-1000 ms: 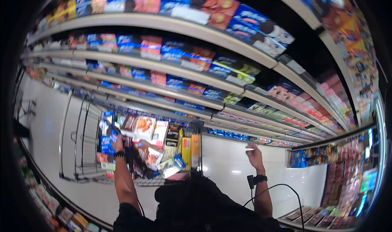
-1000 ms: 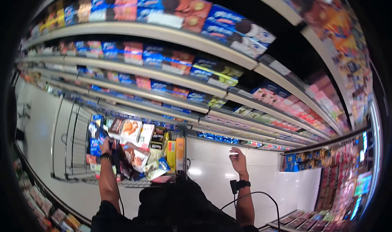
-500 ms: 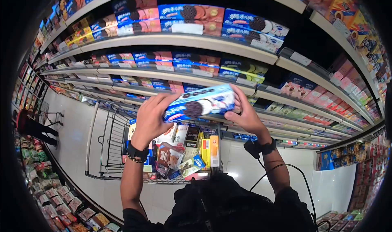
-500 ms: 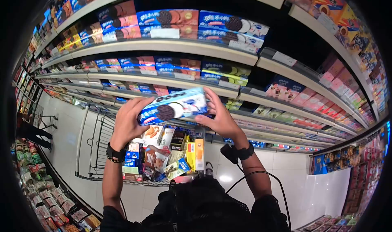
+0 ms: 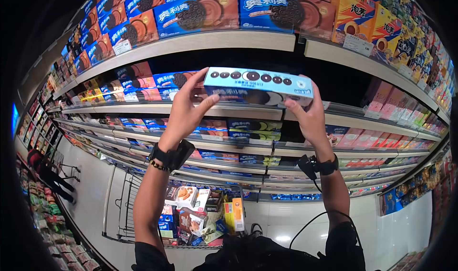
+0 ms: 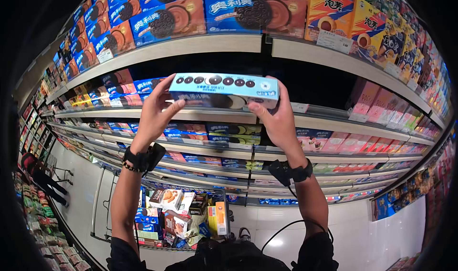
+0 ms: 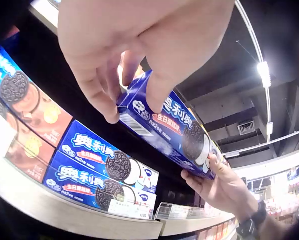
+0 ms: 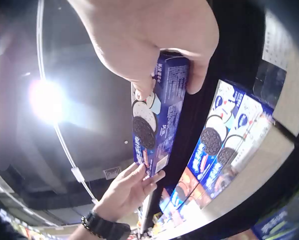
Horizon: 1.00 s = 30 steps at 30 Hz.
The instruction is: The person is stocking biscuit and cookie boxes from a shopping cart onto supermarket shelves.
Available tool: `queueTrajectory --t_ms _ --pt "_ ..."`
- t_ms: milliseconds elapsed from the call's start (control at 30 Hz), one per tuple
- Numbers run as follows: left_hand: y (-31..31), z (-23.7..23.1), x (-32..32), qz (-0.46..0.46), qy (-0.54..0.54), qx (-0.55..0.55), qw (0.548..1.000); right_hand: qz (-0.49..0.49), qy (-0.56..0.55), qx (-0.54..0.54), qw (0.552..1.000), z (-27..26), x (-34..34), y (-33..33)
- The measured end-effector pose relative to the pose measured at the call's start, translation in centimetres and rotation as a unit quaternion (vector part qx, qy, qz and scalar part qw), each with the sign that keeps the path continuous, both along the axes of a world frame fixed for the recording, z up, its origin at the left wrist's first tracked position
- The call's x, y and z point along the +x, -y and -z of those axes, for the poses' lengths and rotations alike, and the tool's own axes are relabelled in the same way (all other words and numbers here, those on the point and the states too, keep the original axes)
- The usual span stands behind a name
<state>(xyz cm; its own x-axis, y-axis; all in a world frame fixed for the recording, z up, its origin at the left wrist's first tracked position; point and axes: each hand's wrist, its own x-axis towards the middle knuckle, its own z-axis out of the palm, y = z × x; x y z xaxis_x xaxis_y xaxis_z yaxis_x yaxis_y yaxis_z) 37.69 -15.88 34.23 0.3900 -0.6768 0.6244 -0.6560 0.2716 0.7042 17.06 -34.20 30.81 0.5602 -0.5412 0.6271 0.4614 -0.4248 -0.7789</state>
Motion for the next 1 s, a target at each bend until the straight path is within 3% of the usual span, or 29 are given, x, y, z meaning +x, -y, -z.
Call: queueTrajectory --t_ms 100,167,233,300,367,467,500,567,667,733,833,1000 --pt "2.1 -0.4 0.4 -0.026 0.001 -0.023 0.999 0.066 -0.023 -0.050 0.996 -0.5 0.7 1.4" --pt "2.9 -0.8 0.5 -0.060 0.012 -0.004 0.998 0.267 -0.102 -0.233 0.930 -0.5 1.1 2.5" --pt "3.8 -0.7 1.1 -0.080 0.014 0.000 0.997 0.249 -0.092 -0.220 0.939 -0.9 1.5 2.7" --pt "4.8 -0.6 1.9 -0.100 0.017 0.004 0.995 0.277 -0.118 -0.253 0.919 -1.6 2.0 3.1" --pt "5.9 -0.7 2.7 -0.141 0.058 -0.042 0.987 0.268 -0.131 -0.244 0.923 -2.0 2.9 4.1" --pt "6.6 -1.1 4.6 -0.170 0.099 -0.015 0.980 0.143 -0.107 -0.173 0.969 -3.3 3.9 4.9" --pt "6.9 -0.9 5.2 -0.199 0.133 -0.002 0.971 0.141 -0.107 -0.173 0.969 -3.3 4.4 5.5" --pt "7.1 -0.6 5.7 -0.201 0.120 -0.004 0.972 0.227 -0.147 -0.229 0.935 -2.9 5.4 6.9" --pt "7.0 -0.9 5.4 -0.247 0.141 0.009 0.959 0.218 -0.142 -0.232 0.937 -2.6 6.0 7.8" --pt "6.8 -1.6 5.0 -0.271 0.125 0.120 0.947 0.216 -0.164 -0.241 0.932 -2.2 6.3 8.8" --pt "6.7 -1.5 5.6 -0.277 0.132 0.168 0.937 0.206 -0.218 -0.198 0.933 -1.9 6.5 9.4" --pt "7.0 -0.7 6.7 -0.276 0.168 0.129 0.937 0.201 -0.217 -0.198 0.934 -2.9 5.7 8.3"
